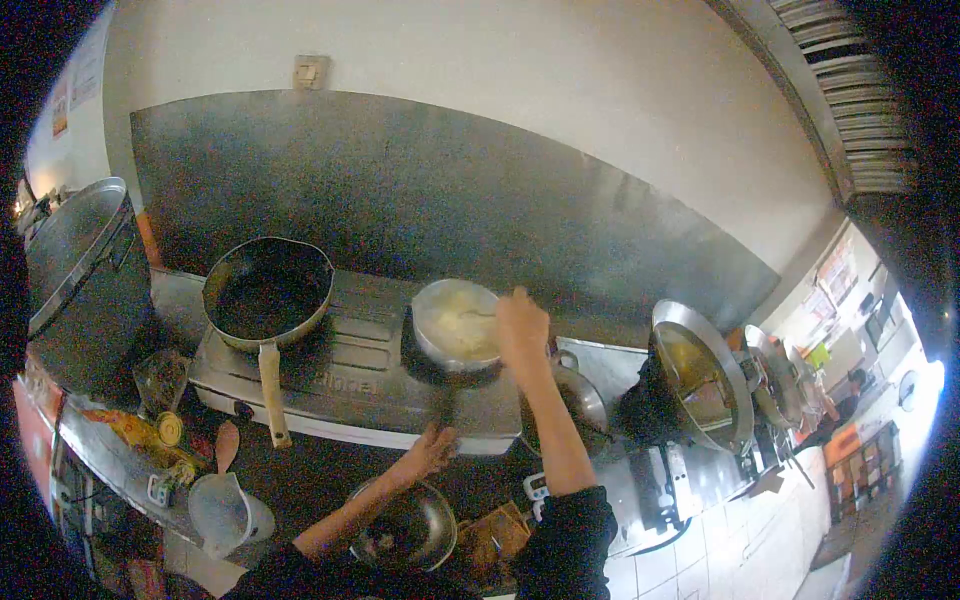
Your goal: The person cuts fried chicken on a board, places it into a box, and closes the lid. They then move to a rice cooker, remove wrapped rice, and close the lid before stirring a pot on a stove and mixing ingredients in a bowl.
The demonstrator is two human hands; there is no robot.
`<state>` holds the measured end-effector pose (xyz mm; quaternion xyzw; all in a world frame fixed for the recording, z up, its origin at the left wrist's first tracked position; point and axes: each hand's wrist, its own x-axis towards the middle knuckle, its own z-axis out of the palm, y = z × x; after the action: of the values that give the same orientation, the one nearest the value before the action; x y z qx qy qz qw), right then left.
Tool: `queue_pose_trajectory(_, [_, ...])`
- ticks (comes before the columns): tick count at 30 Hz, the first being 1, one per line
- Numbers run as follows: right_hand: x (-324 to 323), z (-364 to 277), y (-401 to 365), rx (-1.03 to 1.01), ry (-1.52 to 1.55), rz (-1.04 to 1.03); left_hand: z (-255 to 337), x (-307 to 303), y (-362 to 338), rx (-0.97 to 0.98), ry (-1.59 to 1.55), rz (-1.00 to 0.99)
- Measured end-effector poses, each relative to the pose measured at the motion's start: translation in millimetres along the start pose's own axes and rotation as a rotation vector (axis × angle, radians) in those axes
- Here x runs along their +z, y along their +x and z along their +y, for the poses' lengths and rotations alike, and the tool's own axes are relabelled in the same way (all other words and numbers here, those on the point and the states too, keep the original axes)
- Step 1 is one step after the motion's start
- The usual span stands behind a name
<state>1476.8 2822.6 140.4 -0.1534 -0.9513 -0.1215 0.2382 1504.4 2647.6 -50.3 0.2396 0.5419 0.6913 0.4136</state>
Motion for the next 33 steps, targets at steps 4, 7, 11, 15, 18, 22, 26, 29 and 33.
queue_pose_trajectory(4, [28,-11,-21,0.027,-0.120,-0.176,-1,-4,-2,0.091,0.138,-0.054])
queue_pose_trajectory(7, [33,-8,-19,-0.016,-0.108,-0.109,3,-2,0,0.039,0.125,-0.031])
queue_pose_trajectory(11, [3,0,-18,-0.010,-0.046,-0.034,-2,-2,2,-0.090,-0.048,-0.035])
queue_pose_trajectory(15, [27,-24,-27,-0.003,-0.119,-0.125,-4,0,-1,-0.027,-0.025,-0.070])
queue_pose_trajectory(18, [0,-10,-13,0.064,-0.100,-0.192,6,-10,1,-0.063,0.090,-0.166])
queue_pose_trajectory(22, [7,-13,-17,-0.027,-0.039,-0.099,1,-7,-2,-0.044,0.068,-0.075])
queue_pose_trajectory(26, [15,-19,-15,-0.032,-0.093,-0.173,14,-3,-6,-0.151,0.087,-0.011])
queue_pose_trajectory(29, [-3,-21,-9,0.027,-0.034,-0.175,10,-8,-3,-0.104,0.030,-0.106])
queue_pose_trajectory(33, [23,-31,-22,-0.058,-0.093,-0.136,4,-13,1,-0.097,0.166,-0.135])
